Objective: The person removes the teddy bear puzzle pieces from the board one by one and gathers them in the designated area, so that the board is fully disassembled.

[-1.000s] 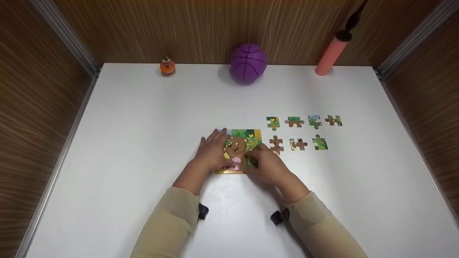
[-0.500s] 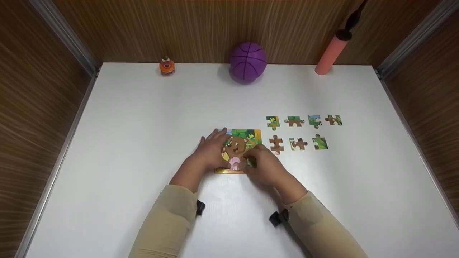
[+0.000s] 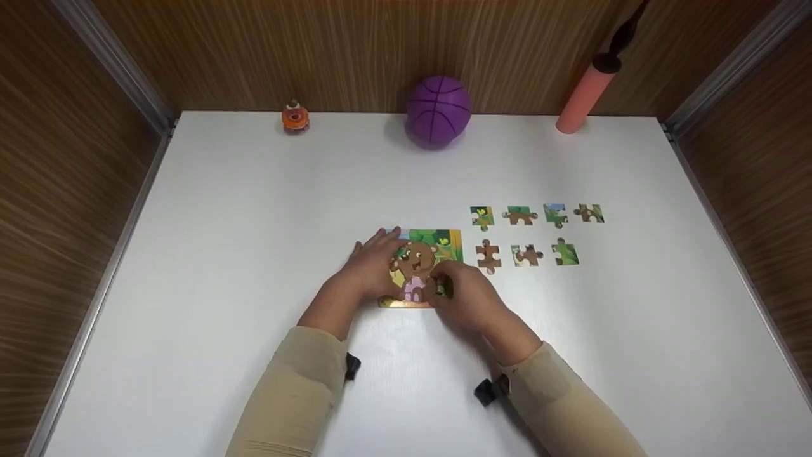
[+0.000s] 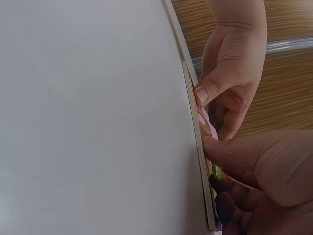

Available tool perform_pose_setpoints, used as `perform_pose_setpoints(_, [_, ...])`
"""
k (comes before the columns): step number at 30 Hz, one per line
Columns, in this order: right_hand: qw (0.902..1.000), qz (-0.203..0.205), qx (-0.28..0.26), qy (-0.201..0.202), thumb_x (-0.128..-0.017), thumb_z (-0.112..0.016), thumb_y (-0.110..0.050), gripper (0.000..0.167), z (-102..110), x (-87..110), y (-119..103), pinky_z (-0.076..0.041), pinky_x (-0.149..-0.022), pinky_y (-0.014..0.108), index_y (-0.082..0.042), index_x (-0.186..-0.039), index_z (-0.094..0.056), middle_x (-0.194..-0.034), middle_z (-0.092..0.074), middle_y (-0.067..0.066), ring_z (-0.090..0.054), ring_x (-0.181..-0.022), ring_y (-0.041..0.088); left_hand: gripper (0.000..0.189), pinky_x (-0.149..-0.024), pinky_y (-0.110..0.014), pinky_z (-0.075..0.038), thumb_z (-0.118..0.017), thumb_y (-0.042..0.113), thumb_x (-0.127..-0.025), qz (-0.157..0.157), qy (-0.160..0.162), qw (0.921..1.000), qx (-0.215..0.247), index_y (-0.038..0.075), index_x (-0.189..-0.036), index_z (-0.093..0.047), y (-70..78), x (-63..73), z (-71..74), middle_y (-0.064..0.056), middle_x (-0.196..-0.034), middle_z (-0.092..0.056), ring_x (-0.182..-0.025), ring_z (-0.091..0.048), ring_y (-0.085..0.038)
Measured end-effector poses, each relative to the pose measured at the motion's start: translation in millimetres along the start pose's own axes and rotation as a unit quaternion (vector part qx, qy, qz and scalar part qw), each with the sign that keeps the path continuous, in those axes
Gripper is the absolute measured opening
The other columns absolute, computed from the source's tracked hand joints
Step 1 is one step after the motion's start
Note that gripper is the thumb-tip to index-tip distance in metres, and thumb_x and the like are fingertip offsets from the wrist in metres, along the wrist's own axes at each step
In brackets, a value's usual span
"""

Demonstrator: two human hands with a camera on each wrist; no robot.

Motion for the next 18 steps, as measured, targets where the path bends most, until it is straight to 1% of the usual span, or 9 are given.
perform_pose_setpoints(2, [1.0, 0.006, -0.004, 0.004, -0.093, -0.076, -0.007, 0.017, -0.1, 0.5, -0.2, -0.053, -0.074, 0.038, -0.008, -0.11, -0.072, -0.093, -0.066, 0.001, -0.061, -0.083, 0.018, 0.103, -0.129, -0.057, -0.004, -0.096, 0.018, -0.077, 0.002, -0.002, 1.0, -0.001, 0.012, -0.164, -0.04, -0.1, -0.2, -0.2, -0.003, -0.177, -0.019, -0.164, -0.007, -0.027])
perform_pose_setpoints(4, [0.9999, 0.011, -0.005, 0.006, -0.091, -0.077, -0.004, 0.02, -0.2, 1.0, -0.6, -0.053, -0.073, 0.038, -0.008, -0.109, -0.072, -0.091, -0.065, 0.0, -0.06, -0.081, 0.018, 0.103, -0.129, -0.057, -0.004, -0.096, 0.019, -0.077, 0.002, -0.003, 1.0, -0.004, 0.013, -0.164, -0.04, -0.2, -0.8, -0.4, -0.003, -0.177, -0.018, -0.164, -0.007, -0.027])
perform_pose_setpoints(10, [0.9997, 0.024, 0.0, -0.001, -0.086, -0.082, 0.0, 0.029, -0.7, 1.4, -1.1, -0.054, -0.076, 0.038, -0.006, -0.113, -0.074, -0.095, -0.067, 0.002, -0.06, -0.084, 0.019, 0.104, -0.129, -0.057, -0.004, -0.097, 0.021, -0.077, 0.003, -0.005, 0.9999, -0.013, 0.013, -0.164, -0.04, -0.9, -2.1, -0.7, -0.003, -0.177, -0.018, -0.163, -0.007, -0.027])
perform_pose_setpoints(14, [0.9989, 0.045, 0.013, -0.008, -0.087, -0.082, -0.004, 0.028, 0.1, 0.8, -0.8, -0.055, -0.082, 0.04, -0.006, -0.115, -0.077, -0.102, -0.071, 0.003, -0.063, -0.091, 0.019, 0.104, -0.129, -0.057, -0.004, -0.096, 0.02, -0.077, 0.002, -0.004, 0.9999, -0.015, 0.013, -0.164, -0.039, -1.2, -2.0, -1.0, -0.003, -0.177, -0.018, -0.163, -0.007, -0.027])
perform_pose_setpoints(16, [0.9982, 0.056, 0.02, -0.012, -0.089, -0.082, -0.006, 0.027, 1.5, 1.1, -0.6, -0.056, -0.083, 0.041, -0.006, -0.116, -0.078, -0.102, -0.071, 0.003, -0.064, -0.092, 0.019, 0.104, -0.129, -0.056, -0.004, -0.096, 0.019, -0.077, 0.002, -0.004, 0.9999, -0.016, 0.013, -0.164, -0.039, -1.2, -1.7, -1.2, -0.003, -0.177, -0.018, -0.163, -0.007, -0.027])
perform_pose_setpoints(18, [0.9976, 0.064, 0.025, -0.013, -0.088, -0.082, -0.007, 0.029, 3.6, 1.5, 1.8, -0.055, -0.08, 0.04, -0.006, -0.117, -0.078, -0.099, -0.07, 0.002, -0.063, -0.089, 0.018, 0.104, -0.129, -0.056, -0.003, -0.096, 0.019, -0.077, 0.004, -0.003, 0.9999, -0.015, 0.014, -0.164, -0.039, -1.4, -1.7, -1.5, -0.002, -0.177, -0.018, -0.163, -0.007, -0.026])
Point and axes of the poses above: each hand's wrist, its own x-axis away from the middle knuckle, its own z-axis out of the back of the hand, y = z × x, the point moved 5 cm from there along -x, towards the middle knuckle
